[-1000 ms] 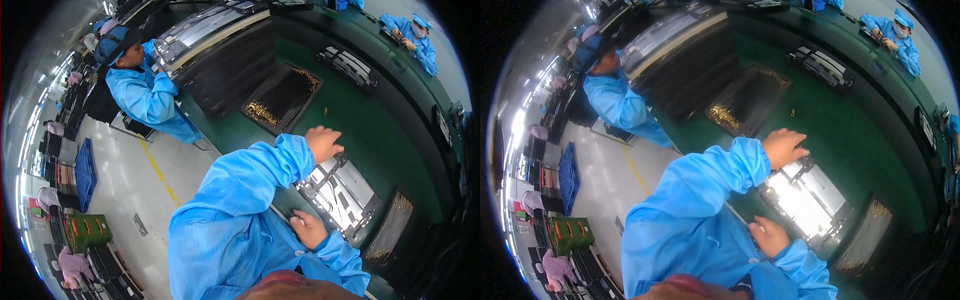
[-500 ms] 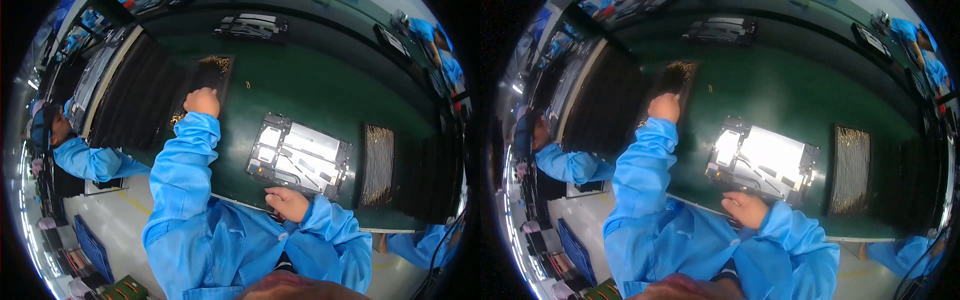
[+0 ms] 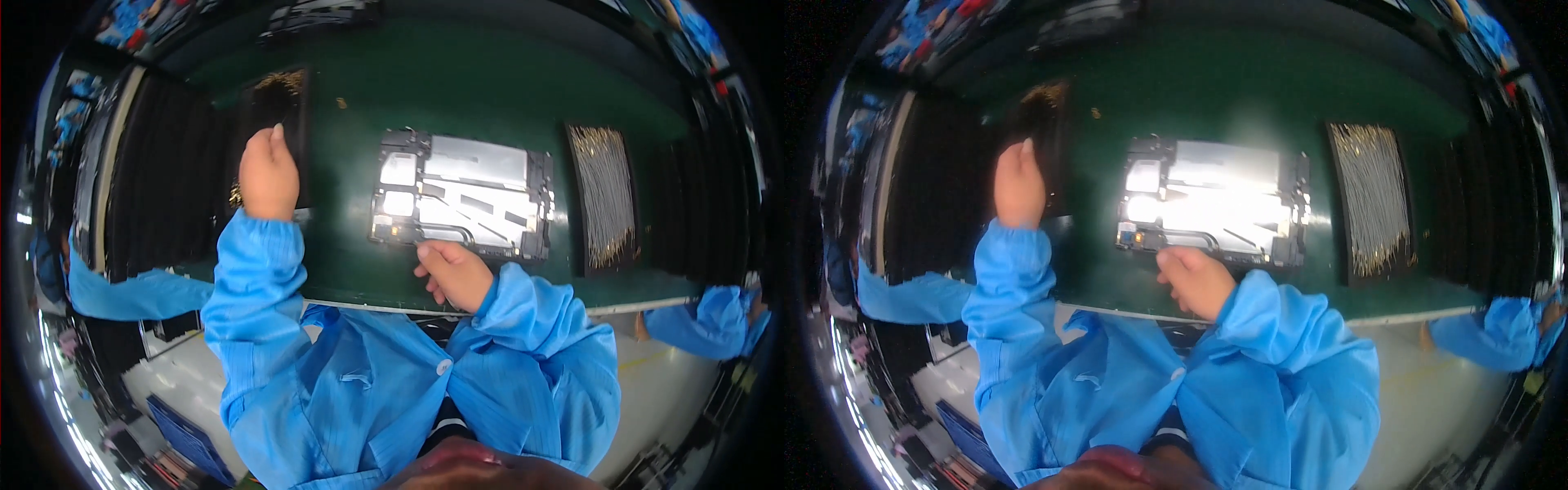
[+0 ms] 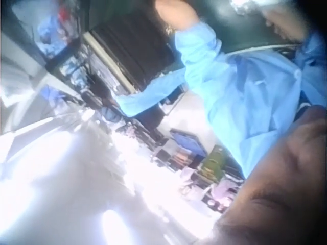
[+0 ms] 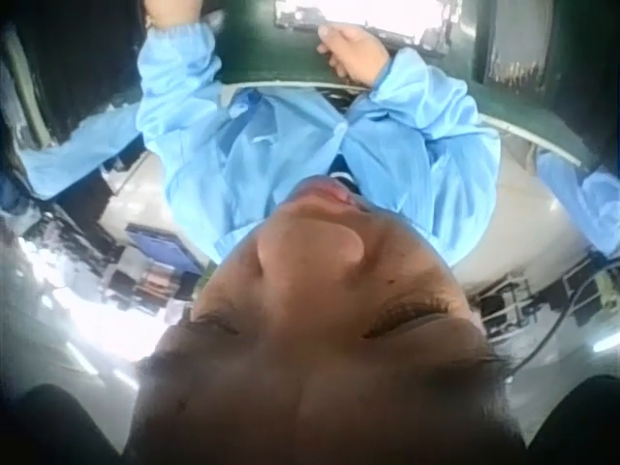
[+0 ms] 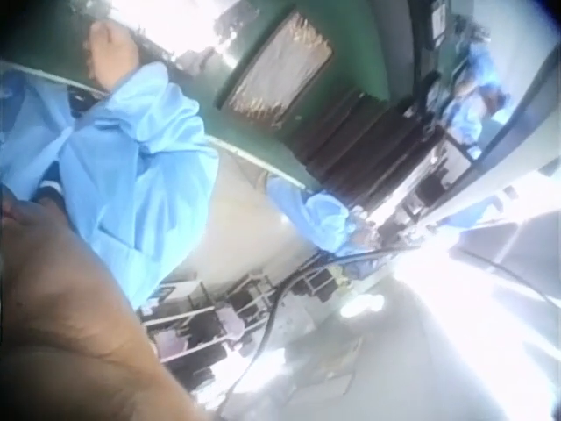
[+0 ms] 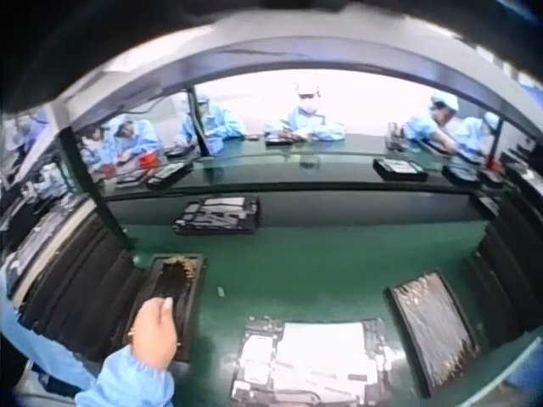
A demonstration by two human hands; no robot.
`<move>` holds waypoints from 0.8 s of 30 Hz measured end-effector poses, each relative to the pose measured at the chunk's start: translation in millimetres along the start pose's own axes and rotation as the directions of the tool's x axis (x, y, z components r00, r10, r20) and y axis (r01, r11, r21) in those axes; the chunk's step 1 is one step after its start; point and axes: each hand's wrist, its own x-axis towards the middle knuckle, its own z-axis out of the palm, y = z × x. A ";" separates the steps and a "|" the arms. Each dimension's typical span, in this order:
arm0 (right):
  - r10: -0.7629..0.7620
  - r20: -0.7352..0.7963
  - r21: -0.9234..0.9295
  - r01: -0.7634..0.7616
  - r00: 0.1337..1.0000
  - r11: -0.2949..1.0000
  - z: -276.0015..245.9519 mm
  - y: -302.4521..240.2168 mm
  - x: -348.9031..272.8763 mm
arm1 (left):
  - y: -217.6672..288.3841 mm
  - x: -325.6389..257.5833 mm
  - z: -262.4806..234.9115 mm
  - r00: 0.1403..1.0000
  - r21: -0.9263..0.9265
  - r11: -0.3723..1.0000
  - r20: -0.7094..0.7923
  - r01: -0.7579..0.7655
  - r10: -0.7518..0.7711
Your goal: The person assembles internal components into a tablet, then stacks the devices. This is done using tweezers and a cleaning cloth to handle the internal components and adhesive strips.
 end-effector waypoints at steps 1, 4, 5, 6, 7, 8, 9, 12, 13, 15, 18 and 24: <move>0.036 0.077 0.032 -0.039 0.996 0.999 -1.2 -3.4 1.1 | 7.3 -9.3 -7.1 0.998 -0.070 0.997 0.052 -0.025 0.028; -0.033 0.186 -0.054 0.044 0.982 0.998 -11.6 -38.3 -14.2 | 33.1 -35.6 -28.1 0.972 -0.249 0.968 0.236 0.038 0.022; -0.063 0.201 -0.159 0.096 0.978 0.983 -16.8 -56.5 -19.8 | 35.2 -44.5 -32.1 0.968 -0.264 0.964 0.234 -0.027 0.091; -0.115 0.149 -0.164 0.139 0.982 0.977 -20.7 -65.1 -23.0 | 37.6 -53.3 -37.3 0.961 -0.276 0.957 0.229 -0.090 0.157; -0.165 0.084 -0.173 0.177 0.983 0.969 -26.7 -71.4 -26.5 | 43.4 -59.5 -39.7 0.946 -0.301 0.953 0.292 -0.046 0.138; -0.249 0.058 -0.167 0.255 0.967 0.952 -29.1 -77.4 -26.7 | 43.9 -66.2 -43.4 0.940 -0.309 0.950 0.312 -0.041 0.142; -0.269 0.011 -0.122 0.269 0.963 0.955 -30.0 -78.9 -26.7 | 43.5 -72.0 -46.0 0.928 -0.338 0.934 0.300 -0.113 0.221; -0.199 -0.002 -0.123 0.197 0.980 0.973 -37.1 -82.5 -26.7 | 41.3 -80.0 -49.8 0.900 -0.333 0.922 0.312 -0.196 0.304; -0.114 0.025 -0.168 0.117 0.993 0.979 -39.3 -80.4 -27.4 | 40.2 -81.2 -48.4 0.871 -0.311 0.922 0.356 -0.231 0.338; -0.038 0.039 -0.139 0.043 0.999 0.989 -41.1 -61.1 -28.1 | 42.0 -84.9 -42.2 0.818 -0.265 0.922 0.435 -0.283 0.376; 0.054 0.084 0.010 -0.055 0.995 0.998 -24.2 -32.0 -28.9 | 51.8 -105.7 -34.0 0.706 -0.389 0.841 0.467 -0.376 0.532; 0.172 0.186 0.223 -0.212 0.967 0.952 -16.6 -4.2 -23.7 | 59.4 -129.1 -15.5 0.689 -0.458 0.784 0.403 -0.418 0.602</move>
